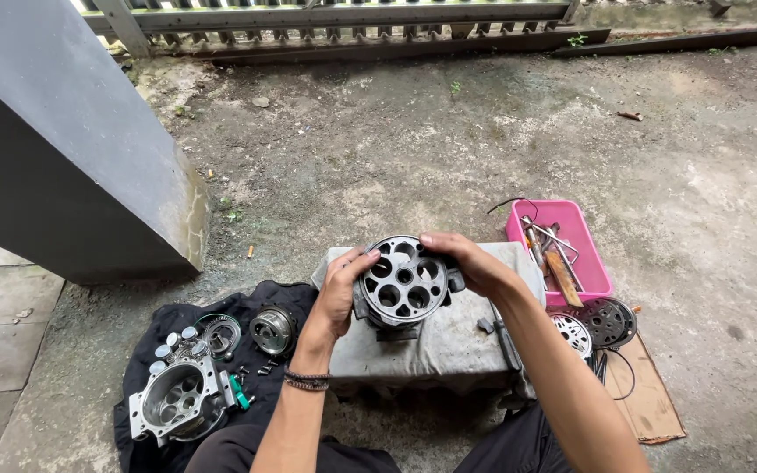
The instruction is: Inspecting and manipulating a mechanical engine component using hands and a T-handle wrench
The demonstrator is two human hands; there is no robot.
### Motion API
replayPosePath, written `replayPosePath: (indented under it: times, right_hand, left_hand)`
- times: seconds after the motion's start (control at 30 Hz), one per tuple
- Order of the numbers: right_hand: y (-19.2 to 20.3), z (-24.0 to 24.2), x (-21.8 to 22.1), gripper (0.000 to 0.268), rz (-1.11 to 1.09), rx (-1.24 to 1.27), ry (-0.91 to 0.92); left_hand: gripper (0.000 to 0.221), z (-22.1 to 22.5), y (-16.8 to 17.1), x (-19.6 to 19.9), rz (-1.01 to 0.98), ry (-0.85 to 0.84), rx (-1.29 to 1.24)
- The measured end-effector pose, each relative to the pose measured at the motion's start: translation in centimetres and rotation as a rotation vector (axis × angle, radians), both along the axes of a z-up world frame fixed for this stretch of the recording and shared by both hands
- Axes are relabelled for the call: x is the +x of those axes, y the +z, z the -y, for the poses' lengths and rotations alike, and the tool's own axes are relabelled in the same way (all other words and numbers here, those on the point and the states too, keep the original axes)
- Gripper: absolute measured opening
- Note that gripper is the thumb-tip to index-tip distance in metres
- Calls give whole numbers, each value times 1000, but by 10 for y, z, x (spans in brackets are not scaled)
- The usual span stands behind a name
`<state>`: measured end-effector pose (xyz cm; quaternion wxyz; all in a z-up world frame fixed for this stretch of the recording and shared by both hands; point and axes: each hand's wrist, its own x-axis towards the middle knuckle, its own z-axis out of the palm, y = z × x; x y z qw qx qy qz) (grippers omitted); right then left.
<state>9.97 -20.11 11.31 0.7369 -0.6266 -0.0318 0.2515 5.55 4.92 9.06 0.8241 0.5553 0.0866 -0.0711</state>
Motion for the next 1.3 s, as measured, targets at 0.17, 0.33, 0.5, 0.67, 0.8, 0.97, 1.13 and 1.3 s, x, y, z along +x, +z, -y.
replayPosePath:
  times: [0.17,0.33,0.5,0.67,0.8,0.97,1.13,1.3]
  right_hand:
    - [2,-1,-23,46,149,-40,-50]
    - [11,-11,-36,43,148,-1,-88]
    - [25,-15,-55,41,26,5,-228]
    - [14,-16,-57,44,31,30,-309]
    - [3,-18,-60,46,4,14,-327]
    - [14,-23,-67,46,-28,5,-327]
    - [13,-23,-69,48,-17,-11,-341]
    - [31,-25,-90,72,40,-44,-363]
  left_hand:
    - [36,13,65,-8,41,-93,134]
    - [26,-4,26,40,14,-265,109]
    - [37,-11,29,62,-195,-479,103]
    - [31,-7,23,74,-150,-527,107]
    - [28,-9,14,71,-132,-537,148]
    - [30,-6,21,61,-150,-487,119]
    - [34,-5,-15,72,-168,-448,67]
    - [34,-6,-60,78,-164,-341,-10]
